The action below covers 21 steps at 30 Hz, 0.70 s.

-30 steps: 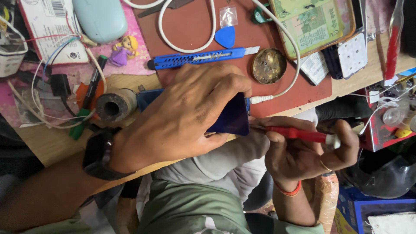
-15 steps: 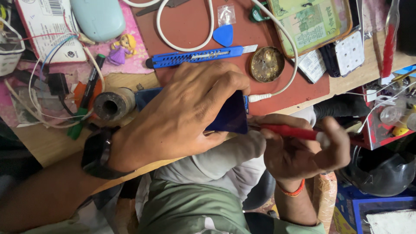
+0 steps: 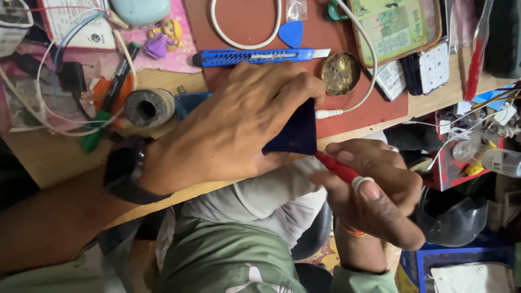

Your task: The person solders a small component onto a flex cable at a cluttered workbench, then pries open the back of a blue smartphone, works on its internal parts with tweezers, connects a charging cable, and powers the phone on to test it, the screen lighting up.

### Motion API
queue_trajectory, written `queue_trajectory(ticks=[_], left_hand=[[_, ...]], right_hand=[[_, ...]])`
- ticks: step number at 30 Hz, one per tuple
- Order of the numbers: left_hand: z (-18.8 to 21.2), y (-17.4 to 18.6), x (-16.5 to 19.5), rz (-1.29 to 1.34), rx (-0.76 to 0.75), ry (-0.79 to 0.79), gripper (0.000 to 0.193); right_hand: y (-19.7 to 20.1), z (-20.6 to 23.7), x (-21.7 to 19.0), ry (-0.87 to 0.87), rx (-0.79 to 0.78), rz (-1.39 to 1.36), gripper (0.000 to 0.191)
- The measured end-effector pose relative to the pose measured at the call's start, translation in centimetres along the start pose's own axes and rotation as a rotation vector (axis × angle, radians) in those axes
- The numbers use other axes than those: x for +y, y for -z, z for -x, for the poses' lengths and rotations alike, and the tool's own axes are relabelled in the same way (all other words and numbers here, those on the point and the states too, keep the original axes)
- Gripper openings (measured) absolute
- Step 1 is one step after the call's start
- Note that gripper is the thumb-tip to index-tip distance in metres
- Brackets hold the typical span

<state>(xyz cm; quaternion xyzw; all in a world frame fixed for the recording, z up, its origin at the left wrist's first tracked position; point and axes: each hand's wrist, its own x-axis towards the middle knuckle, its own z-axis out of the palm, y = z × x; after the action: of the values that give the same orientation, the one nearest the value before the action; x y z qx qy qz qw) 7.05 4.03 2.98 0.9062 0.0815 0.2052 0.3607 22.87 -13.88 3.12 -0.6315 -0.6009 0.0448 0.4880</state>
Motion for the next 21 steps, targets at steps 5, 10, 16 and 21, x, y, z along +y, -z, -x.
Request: queue_trajectory(ticks=[5, 10, 16, 21], left_hand=[[0.3, -0.3, -0.1, -0.004, 0.02, -0.004, 0.08], [0.5, -0.5, -0.1, -0.023, 0.034, -0.017, 0.079], [0.7, -0.6, 0.0, -0.041, 0.041, -0.016, 0.081], [0.6, -0.6, 0.0, -0.01, 0.023, 0.01, 0.08]], right_hand=[[1.3, -0.8, 1.4, 0.175, 0.098, -0.156, 0.036], [1.3, -1.6, 1.3, 0.257, 0.134, -0.101, 0.042], [0.5, -0.4, 0.7, 0.167, 0.188, -0.037, 0.049], [0.4, -0.2, 1.6, 0.148, 0.241, 0.105, 0.049]])
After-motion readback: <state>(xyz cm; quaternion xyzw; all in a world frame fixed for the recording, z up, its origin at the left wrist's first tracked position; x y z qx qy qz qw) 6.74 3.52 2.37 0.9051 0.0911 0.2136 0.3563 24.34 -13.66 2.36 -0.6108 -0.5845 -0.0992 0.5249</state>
